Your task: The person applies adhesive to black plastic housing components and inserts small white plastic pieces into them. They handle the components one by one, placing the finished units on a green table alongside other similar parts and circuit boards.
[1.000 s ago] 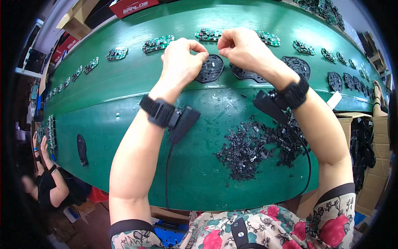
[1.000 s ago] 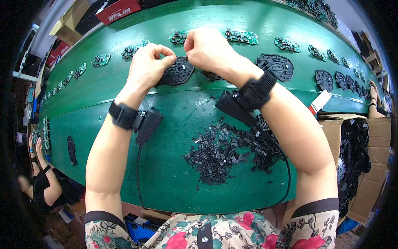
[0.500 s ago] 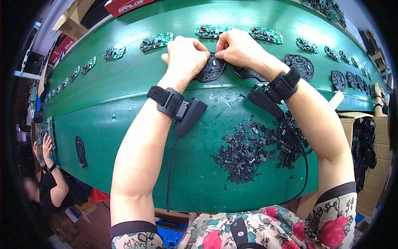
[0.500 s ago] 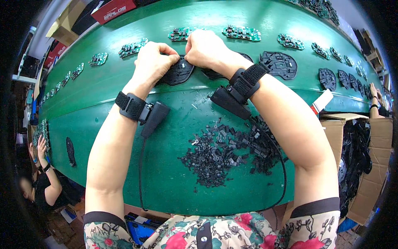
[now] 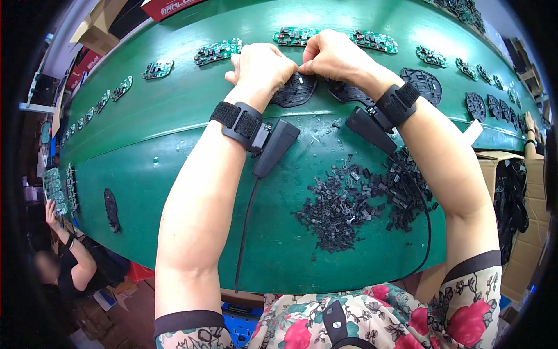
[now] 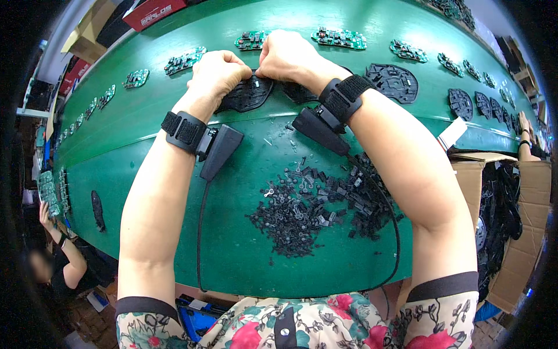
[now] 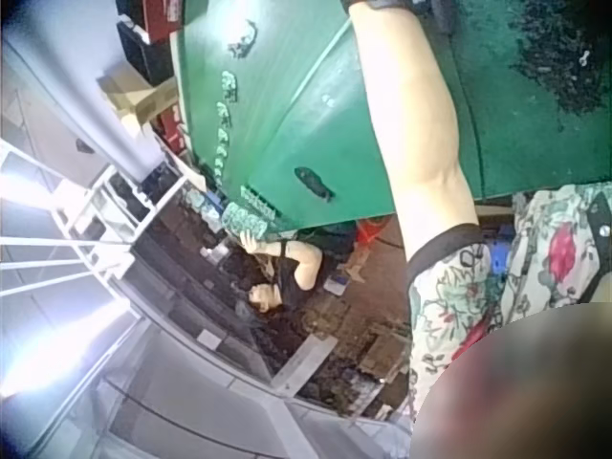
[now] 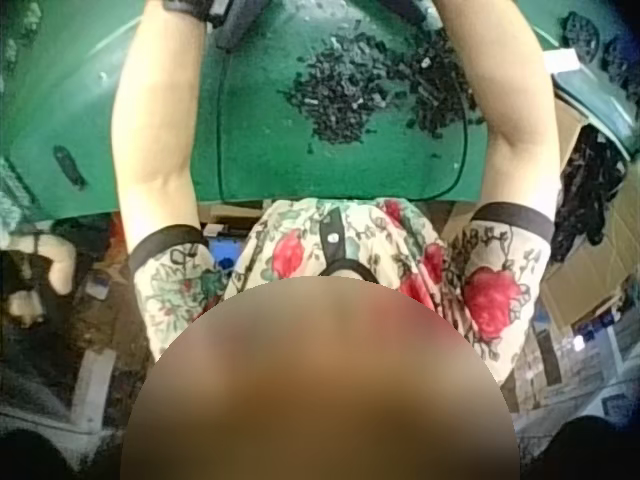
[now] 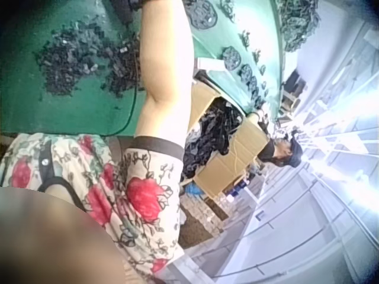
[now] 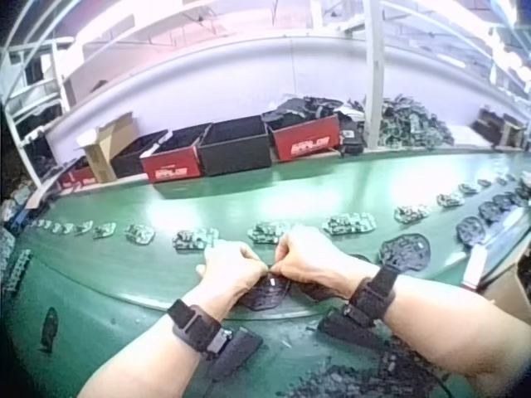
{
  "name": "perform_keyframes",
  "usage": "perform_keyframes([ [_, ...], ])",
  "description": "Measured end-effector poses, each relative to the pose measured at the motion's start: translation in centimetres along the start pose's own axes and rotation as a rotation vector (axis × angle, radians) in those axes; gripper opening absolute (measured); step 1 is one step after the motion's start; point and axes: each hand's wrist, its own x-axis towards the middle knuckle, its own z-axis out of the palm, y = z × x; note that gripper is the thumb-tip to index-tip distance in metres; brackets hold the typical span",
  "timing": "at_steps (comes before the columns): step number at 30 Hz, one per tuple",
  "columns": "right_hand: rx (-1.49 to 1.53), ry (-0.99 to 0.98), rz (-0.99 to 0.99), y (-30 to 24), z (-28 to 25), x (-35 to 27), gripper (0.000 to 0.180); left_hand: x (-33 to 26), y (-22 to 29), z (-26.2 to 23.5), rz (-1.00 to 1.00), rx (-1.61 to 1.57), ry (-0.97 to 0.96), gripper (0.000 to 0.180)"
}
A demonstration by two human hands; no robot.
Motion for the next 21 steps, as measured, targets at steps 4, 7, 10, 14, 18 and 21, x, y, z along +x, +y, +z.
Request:
perform_keyframes([
  [4, -0.045, -0.045, 0.056, 0.0, -0.3, 0.7, 0.025, 0.2, 0.4, 0.3, -0.022, 0.024, 0.004, 0.019],
  [7, -0.071, -0.061, 0.075, -0.1, -0.3, 1.1, 0.028, 0.2, 0.3, 0.4, -0.017, 0.026, 0.021, 0.018],
  [10, -0.104, -0.045, 0.093, -0.4, 0.1, 1.5, 0.03, 0.3, -0.2, 0.4, 0.037, 0.006, 0.005, 0.019],
  [14, -0.106, -0.055, 0.049, -0.8, -0.1, 1.3, 0.029, 0.1, -2.0, -0.8, 0.196, -0.081, 0.068, 0.022],
  [18, -0.132, 0.064, 0.033, 0.9, -2.5, 0.5, 0.022, -0.6, -6.1, -5.1, 0.55, -0.134, 0.227, 0.032],
  [21, -0.007, 0.146, -0.106, 0.5, -6.2, -4.2, 0.024, -3.8, -15.0, -10.7, 0.351, -0.09, 0.287, 0.037],
])
